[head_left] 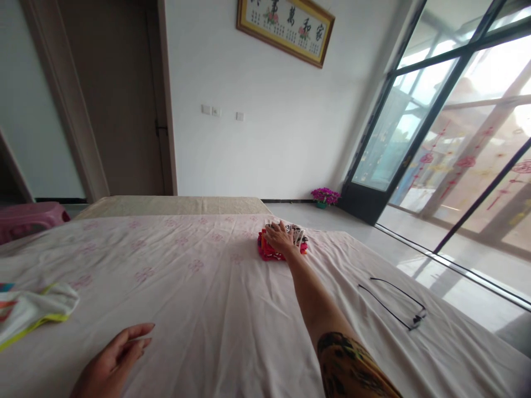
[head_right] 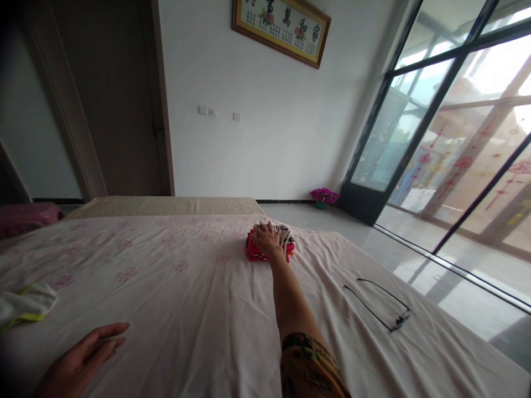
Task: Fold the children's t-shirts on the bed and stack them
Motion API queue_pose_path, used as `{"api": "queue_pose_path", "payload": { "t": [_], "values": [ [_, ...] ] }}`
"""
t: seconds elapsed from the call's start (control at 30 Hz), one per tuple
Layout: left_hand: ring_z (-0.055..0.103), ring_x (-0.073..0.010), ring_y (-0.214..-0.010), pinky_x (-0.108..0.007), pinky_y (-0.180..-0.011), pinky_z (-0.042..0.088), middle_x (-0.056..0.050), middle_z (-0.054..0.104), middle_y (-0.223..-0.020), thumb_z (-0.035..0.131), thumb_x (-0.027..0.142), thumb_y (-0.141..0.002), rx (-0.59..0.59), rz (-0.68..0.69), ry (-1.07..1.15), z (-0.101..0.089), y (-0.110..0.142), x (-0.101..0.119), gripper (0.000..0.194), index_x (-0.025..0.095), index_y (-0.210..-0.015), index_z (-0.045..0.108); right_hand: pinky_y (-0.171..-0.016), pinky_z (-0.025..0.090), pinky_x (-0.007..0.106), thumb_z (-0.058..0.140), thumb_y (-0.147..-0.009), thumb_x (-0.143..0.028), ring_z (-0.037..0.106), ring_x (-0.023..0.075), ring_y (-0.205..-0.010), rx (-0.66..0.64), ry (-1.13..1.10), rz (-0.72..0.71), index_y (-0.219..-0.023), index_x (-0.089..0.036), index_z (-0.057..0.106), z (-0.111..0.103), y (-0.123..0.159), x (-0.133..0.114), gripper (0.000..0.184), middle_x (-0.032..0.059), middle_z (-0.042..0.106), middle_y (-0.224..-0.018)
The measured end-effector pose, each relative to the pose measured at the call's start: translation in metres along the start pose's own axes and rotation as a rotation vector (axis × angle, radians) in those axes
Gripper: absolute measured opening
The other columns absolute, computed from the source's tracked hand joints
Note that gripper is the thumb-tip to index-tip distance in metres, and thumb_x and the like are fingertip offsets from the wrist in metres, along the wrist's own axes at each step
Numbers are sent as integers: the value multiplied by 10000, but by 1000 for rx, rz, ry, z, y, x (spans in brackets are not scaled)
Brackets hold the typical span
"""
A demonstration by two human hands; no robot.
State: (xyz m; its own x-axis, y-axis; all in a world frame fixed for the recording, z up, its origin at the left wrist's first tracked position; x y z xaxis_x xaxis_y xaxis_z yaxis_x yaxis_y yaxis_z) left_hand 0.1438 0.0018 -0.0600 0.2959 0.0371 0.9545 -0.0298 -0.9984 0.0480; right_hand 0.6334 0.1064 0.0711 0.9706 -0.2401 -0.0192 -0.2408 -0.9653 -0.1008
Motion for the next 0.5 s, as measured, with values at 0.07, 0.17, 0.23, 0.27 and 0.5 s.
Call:
{"api": "queue_pose_path", "payload": {
  "t": [0.07,0.17,0.23,0.27,0.5],
  "values": [
    [705,-249,-1028,-285,-824,585,-29,764,-1002,644,545,-718,-13,16,-14,1,0,1,461,246,-1068,668,-1113,99,686,208,-993,-573,-6,304,-1496,11,24,5,-1501,-411,338,1,-3,2,549,-29,223,-1624],
    [706,-239,-1014,-292,-844,575,-37,753,-1038,612,496,-761,-16,53,0,4,5,10,402,227,-1054,667,-1101,140,696,235,-992,-564,47,326,-1490,5,46,-18,-1506,-395,336,-5,-1,5,550,-20,214,-1629],
    [708,-225,-985,-304,-866,565,-53,742,-1064,584,446,-789,-11,80,22,6,10,20,355,205,-1037,665,-1096,180,685,263,-999,-519,100,327,-1482,-8,55,-61,-1491,-394,368,-12,3,4,518,-13,261,-1615],
    [709,-219,-965,-312,-867,562,-63,736,-1073,564,417,-801,-9,96,33,7,12,25,338,193,-1035,663,-1104,196,662,278,-1001,-500,144,320,-1474,42,54,-71,-1474,-379,403,-16,4,3,504,0,314,-1594],
    [710,-154,-830,-251,-724,548,-66,722,-1032,467,240,-809,55,150,74,7,16,40,286,173,-1015,654,-1081,376,437,319,-996,-416,440,258,-1343,393,-72,-338,-1319,-254,600,7,46,-67,457,62,545,-1426]
  ]
}}
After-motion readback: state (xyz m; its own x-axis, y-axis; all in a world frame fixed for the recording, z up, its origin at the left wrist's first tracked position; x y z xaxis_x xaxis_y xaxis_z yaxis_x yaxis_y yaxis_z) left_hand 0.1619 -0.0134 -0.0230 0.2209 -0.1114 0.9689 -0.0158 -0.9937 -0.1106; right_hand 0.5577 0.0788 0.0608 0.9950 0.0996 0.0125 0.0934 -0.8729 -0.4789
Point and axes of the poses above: each hand's wrist, its own y-axis away from the middle knuckle, its own z-axis out of the palm, x = y × z, the point moved 2 cm from there along -y, towards the middle knuckle
